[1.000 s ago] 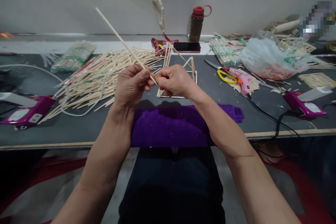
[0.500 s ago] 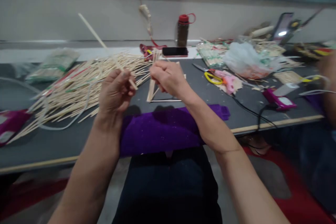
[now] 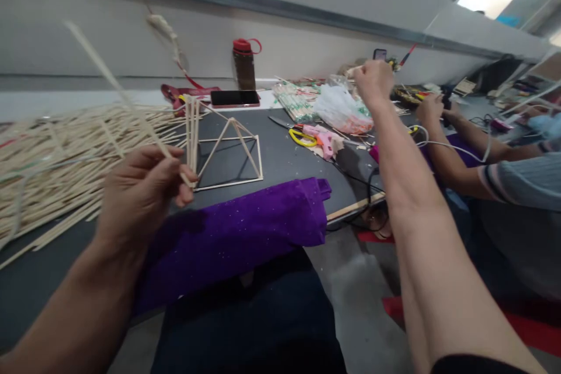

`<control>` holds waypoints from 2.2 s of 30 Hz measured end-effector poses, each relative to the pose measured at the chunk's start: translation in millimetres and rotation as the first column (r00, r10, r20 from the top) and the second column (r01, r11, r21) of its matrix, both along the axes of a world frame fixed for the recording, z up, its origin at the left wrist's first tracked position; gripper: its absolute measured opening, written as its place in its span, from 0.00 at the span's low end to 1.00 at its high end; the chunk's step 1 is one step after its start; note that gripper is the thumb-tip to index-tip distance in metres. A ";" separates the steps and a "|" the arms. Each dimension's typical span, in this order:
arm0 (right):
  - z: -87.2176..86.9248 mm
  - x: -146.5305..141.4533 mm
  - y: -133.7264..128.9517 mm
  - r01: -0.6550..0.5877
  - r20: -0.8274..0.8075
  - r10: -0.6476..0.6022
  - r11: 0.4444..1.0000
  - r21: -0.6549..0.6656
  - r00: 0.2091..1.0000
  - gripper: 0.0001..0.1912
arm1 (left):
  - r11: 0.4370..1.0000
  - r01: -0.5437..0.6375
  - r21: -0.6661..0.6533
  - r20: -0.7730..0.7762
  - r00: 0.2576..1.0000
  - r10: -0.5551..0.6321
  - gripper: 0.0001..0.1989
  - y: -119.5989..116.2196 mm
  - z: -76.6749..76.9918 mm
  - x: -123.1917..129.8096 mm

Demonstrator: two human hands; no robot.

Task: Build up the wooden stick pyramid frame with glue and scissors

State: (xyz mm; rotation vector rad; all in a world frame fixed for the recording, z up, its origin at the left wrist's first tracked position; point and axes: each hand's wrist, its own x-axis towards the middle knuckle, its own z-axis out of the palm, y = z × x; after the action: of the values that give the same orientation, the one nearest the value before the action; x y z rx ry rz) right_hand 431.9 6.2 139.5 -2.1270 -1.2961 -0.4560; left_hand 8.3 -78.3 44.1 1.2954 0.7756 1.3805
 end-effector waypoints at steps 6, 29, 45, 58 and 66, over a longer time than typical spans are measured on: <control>-24.5 -49.8 -17.5 -0.263 0.118 0.244 0.948 0.182 0.963 0.18 | 0.988 0.104 -0.114 -0.001 0.995 -0.105 0.13 1.8 -6.0 3.0; -92.3 -247.4 -79.8 -0.991 0.636 0.761 0.113 0.066 0.130 0.11 | 0.912 0.255 -0.322 0.372 0.920 -0.126 0.10 8.1 -5.8 -2.7; -52.3 -196.2 -68.4 -0.479 -0.174 0.918 0.340 0.809 0.357 0.05 | 0.975 0.032 -0.220 0.024 0.999 -0.027 0.08 7.2 1.1 -14.5; -10.1 -205.1 17.7 -0.564 -0.631 0.769 0.476 0.674 -0.106 0.05 | 0.971 -0.027 -0.237 -0.122 0.993 -0.002 0.08 11.2 -3.4 -15.5; -19.2 -225.0 61.5 -0.649 -0.685 0.707 0.441 0.620 -0.173 0.07 | 0.944 -0.067 -0.322 -0.159 0.987 0.016 0.11 22.6 -7.6 -23.7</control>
State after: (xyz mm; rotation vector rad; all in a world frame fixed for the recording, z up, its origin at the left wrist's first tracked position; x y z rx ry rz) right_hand 206.9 67.7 120.3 -0.8066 -1.3252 1.1238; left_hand -15.4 -55.7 36.5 1.1358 1.0943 1.1341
